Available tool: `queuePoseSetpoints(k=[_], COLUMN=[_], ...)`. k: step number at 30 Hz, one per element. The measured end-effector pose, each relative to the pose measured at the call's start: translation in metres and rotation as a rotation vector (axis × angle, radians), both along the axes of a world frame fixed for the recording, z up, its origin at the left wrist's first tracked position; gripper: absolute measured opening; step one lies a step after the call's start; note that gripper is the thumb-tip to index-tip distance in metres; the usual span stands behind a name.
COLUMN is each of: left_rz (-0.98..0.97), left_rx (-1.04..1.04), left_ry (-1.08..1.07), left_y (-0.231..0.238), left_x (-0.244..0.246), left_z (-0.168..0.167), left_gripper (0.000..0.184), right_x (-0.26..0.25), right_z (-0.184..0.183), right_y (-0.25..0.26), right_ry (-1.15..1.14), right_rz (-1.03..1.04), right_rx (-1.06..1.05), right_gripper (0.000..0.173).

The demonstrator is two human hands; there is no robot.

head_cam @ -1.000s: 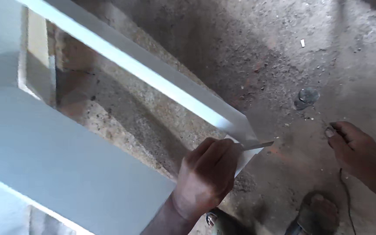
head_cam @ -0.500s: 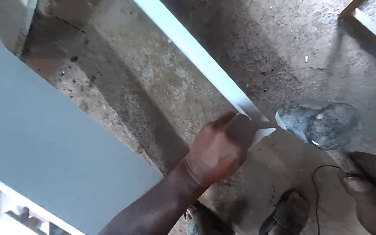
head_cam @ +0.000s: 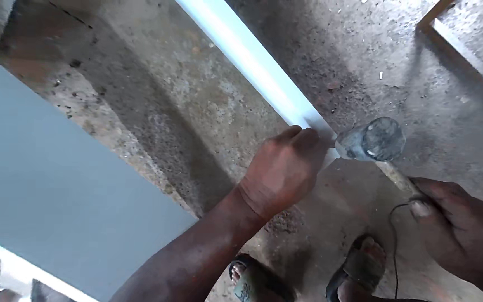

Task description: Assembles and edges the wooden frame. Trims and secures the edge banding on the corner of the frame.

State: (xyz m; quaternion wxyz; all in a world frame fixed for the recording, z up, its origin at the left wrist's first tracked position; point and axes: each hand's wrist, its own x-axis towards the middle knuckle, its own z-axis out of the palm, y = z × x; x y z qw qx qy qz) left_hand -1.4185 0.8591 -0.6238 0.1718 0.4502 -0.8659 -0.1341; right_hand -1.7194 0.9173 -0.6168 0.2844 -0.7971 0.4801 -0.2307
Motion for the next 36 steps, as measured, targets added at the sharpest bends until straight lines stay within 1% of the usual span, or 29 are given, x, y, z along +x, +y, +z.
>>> queuePoseSetpoints(k=[4,7,11,12,14,18,21,24,28,31,34,36], left_rz=[0.0,0.004,-0.001,-0.004,-0.008,-0.016,-0.012,-0.001,-0.004,-0.007,-0.003,-0.003], left_rx=[-0.001,-0.004,-0.023,-0.026,-0.031,-0.025,-0.02,-0.034,-0.049,-0.062,-0.072,-0.086], left_ry=[0.013,0.01,0.0,0.0,0.008,-0.003,-0.017,-0.023,-0.02,-0.018,-0.013,-0.003], left_y=[0.001,0.002,0.001,0.001,0.0,-0.001,-0.001,-0.002,0.0,0.0,0.002,-0.001], left_x=[0.0,0.0,0.001,0.001,0.0,0.001,0.0,0.0,0.0,0.001,0.001,0.001], left_z=[0.0,-0.002,-0.005,-0.005,-0.005,-0.006,-0.004,-0.004,-0.004,-0.005,-0.006,-0.007], left_gripper=[0.019,0.02,0.021,0.022,0.022,0.02,0.021,0.022,0.022,0.021,0.021,0.02], right_x=[0.0,0.005,0.001,0.002,0.006,0.003,0.005,0.005,0.007,0.008,0.011,0.009], right_z=[0.011,0.003,0.01,0.009,0.001,0.002,-0.009,-0.005,-0.007,-0.004,-0.005,-0.004], right_y=[0.009,0.004,0.008,0.009,0.006,0.009,0.008,0.005,0.007,0.008,0.005,0.001], right_ry=[0.025,0.088,0.043,0.062,0.11,0.062,0.092,0.046,0.084,0.04,0.086,0.05], right_rz=[-0.041,-0.004,-0.033,-0.039,-0.027,-0.044,-0.039,-0.033,-0.064,-0.072,-0.078,-0.083], right_rx=[-0.087,-0.079,-0.122,-0.133,-0.124,-0.138,-0.13,-0.136,-0.104,-0.155,-0.077,-0.085], right_gripper=[0.044,0.042,0.043,0.042,0.04,0.043,0.04,0.041,0.039,0.042,0.037,0.037])
